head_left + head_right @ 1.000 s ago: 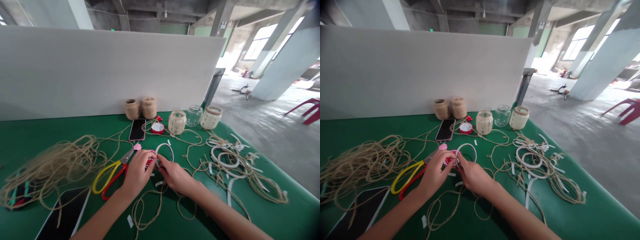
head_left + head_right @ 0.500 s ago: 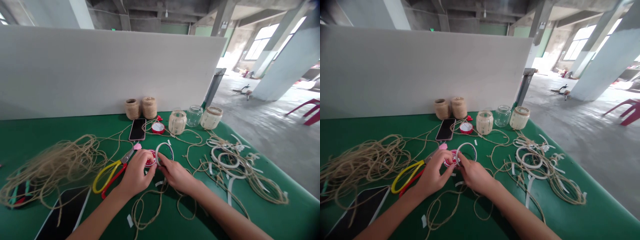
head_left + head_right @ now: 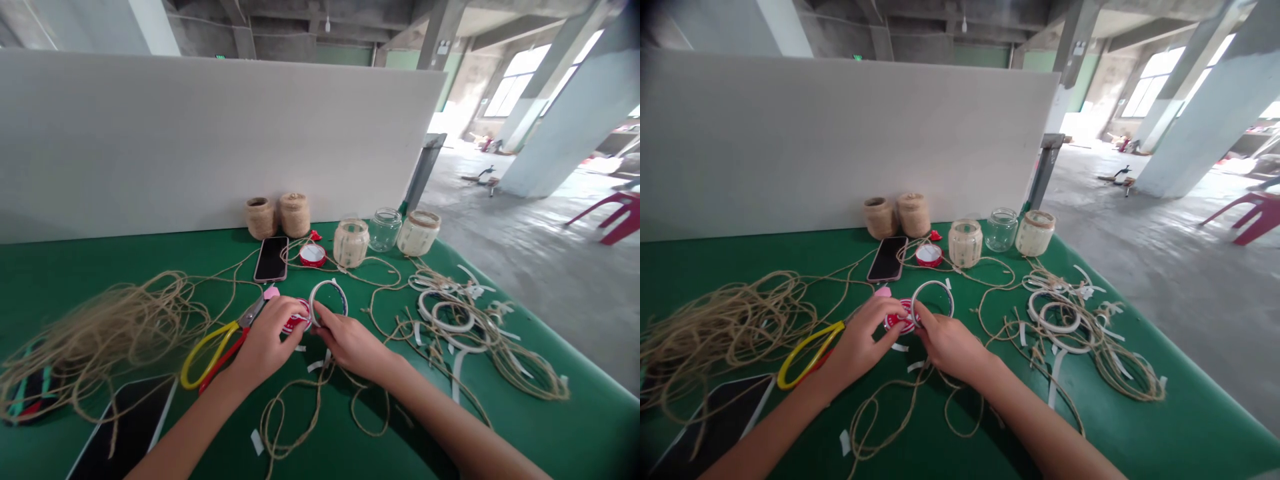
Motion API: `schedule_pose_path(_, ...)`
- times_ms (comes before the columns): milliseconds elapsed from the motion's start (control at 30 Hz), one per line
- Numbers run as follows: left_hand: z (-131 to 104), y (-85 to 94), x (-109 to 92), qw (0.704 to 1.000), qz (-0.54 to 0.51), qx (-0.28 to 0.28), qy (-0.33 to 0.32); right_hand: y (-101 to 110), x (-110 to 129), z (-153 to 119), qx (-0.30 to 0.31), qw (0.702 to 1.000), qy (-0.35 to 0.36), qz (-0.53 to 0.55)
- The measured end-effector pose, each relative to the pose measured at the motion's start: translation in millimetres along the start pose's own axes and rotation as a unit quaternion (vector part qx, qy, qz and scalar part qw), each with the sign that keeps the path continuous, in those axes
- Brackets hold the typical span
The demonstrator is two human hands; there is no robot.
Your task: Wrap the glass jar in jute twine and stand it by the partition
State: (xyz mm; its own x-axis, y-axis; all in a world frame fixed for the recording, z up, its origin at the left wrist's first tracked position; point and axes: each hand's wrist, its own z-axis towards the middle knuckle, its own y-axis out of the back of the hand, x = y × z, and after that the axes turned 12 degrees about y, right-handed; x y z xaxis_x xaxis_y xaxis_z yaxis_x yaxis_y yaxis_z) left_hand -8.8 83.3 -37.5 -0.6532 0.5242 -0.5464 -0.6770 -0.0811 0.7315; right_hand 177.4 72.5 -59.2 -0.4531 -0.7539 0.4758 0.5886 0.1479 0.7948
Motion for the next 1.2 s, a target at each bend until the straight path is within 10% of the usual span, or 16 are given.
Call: schedule_pose_path(1200,-5,5.3,-7,0.994,-0.053,0.096,0.028,7,-5,4,-0.037,0.998,-0.038,-0.029)
